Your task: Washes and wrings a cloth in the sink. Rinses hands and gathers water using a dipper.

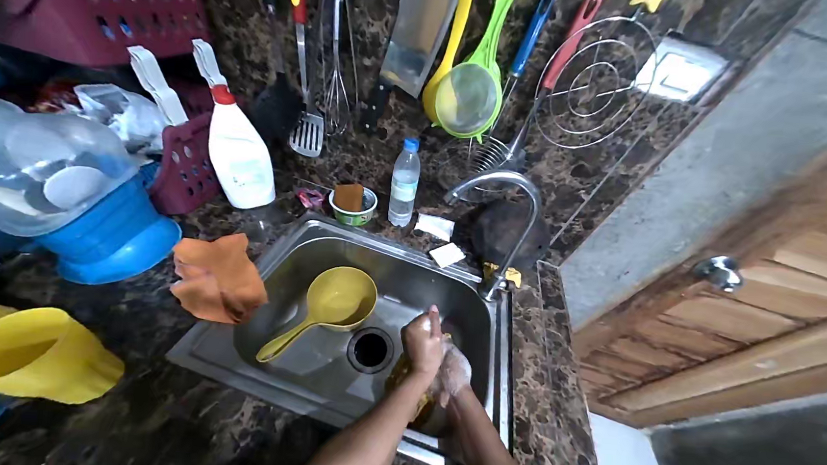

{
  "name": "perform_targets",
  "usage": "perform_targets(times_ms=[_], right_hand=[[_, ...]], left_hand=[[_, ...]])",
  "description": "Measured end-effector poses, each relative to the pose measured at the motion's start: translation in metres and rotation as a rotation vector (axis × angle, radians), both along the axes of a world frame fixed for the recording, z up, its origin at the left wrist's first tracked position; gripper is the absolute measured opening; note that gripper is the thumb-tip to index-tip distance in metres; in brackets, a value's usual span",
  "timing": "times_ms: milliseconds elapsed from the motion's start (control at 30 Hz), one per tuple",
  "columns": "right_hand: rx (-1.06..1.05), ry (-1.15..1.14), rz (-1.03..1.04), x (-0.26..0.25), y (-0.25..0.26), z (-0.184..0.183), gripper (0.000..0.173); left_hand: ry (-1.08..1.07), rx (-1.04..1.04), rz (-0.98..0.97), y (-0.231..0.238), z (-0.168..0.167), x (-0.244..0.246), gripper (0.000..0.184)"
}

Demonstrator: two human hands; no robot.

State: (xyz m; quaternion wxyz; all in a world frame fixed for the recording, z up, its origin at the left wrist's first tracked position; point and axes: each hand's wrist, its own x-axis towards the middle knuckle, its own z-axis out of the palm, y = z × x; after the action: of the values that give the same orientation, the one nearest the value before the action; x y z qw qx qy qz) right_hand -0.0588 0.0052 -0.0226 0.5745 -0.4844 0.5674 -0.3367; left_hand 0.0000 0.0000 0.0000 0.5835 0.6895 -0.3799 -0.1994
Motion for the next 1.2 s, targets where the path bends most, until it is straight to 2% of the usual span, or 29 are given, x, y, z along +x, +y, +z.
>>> perform_targets(times_ms=[33,100,133,167,200,267,300,400,433,500,533,567,633,667,733,800,867,900,967,1033,1100,1167,1200], right_hand=[[-0.046,-0.031,-0.011,0.000,0.000,-0.005,0.032],[-0.205,0.052,0.044,-0.005,-0.010,-0.025,0.040],[-0.130,0.039,0.042,-0.007,-0.011,-0.014,0.041],[0.011,-0.041,0.069,-0.013,-0.009,0.007,0.041],[-0.113,-0.189,0.093,-0.019,-0.009,-0.002,0.041],[0.133,-0.323,-0.046,-0.014,-0.004,0.042,0.046],[0.202,-0.331,-0.014,-0.016,-0.005,0.059,0.048],[0.179,-0.335,0.289,-0.036,-0.019,0.080,0.062],[0.173,-0.337,0.338,-0.040,-0.024,0.082,0.064],[0.181,-0.371,0.375,-0.044,-0.027,0.088,0.065],[0.187,-0.414,0.364,-0.044,-0.027,0.096,0.065],[0.191,-0.479,0.341,-0.043,-0.024,0.105,0.064],[0.172,-0.671,0.293,-0.044,-0.019,0.123,0.060],[0.145,-0.783,0.273,-0.046,-0.019,0.127,0.059],[0.080,-0.966,0.196,-0.053,-0.022,0.128,0.064],[0.056,-1.023,0.056,-0.060,-0.031,0.112,0.079],[0.095,-0.865,-0.067,-0.058,-0.036,0.079,0.082],[0.114,-0.716,-0.107,-0.050,-0.036,0.060,0.078],[0.135,-0.348,-0.177,-0.030,-0.030,0.030,0.058],[0.106,-0.030,-0.099,-0.020,-0.015,0.028,0.041],[0.019,0.234,0.060,-0.018,-0.008,0.029,0.038],[0.094,0.400,0.082,-0.008,-0.004,0.044,0.039],[0.094,0.497,0.113,-0.003,-0.007,0.036,0.041]], left_hand=[[0.000,0.014,-0.010,0.002,0.000,-0.001,0.041],[0.004,-0.014,-0.072,0.012,0.008,-0.016,0.038],[-0.025,-0.055,-0.082,0.018,0.014,-0.024,0.036],[-0.058,-0.071,-0.085,0.022,0.020,-0.027,0.034],[-0.091,-0.042,-0.106,0.023,0.023,-0.021,0.033],[-0.103,0.178,-0.205,0.016,0.021,0.013,0.036],[-0.095,0.299,-0.247,0.008,0.014,0.035,0.039],[-0.048,0.451,-0.435,-0.006,0.004,0.077,0.029],[0.001,0.467,-0.550,-0.002,0.012,0.084,0.041],[0.038,0.544,-0.799,0.009,0.030,0.092,0.084],[0.012,0.599,-0.889,0.011,0.035,0.093,0.095],[-0.013,0.654,-0.924,0.014,0.034,0.091,0.093],[-0.011,0.785,-0.863,0.019,0.023,0.085,0.071],[0.067,0.811,-0.807,0.023,0.015,0.084,0.059],[0.405,0.769,-0.691,0.028,0.003,0.082,0.044],[0.640,0.692,-0.581,0.023,0.001,0.074,0.042],[0.752,0.475,-0.448,0.025,0.006,0.051,0.045],[0.746,0.325,-0.372,0.029,0.008,0.036,0.050],[0.599,0.059,-0.303,0.036,0.004,0.005,0.063],[0.347,-0.058,-0.227,0.042,0.001,-0.023,0.069],[0.135,-0.024,-0.118,0.045,0.004,-0.037,0.057],[-0.004,0.140,-0.059,0.042,0.012,-0.030,0.046],[-0.043,0.223,-0.048,0.037,0.014,-0.022,0.045]])
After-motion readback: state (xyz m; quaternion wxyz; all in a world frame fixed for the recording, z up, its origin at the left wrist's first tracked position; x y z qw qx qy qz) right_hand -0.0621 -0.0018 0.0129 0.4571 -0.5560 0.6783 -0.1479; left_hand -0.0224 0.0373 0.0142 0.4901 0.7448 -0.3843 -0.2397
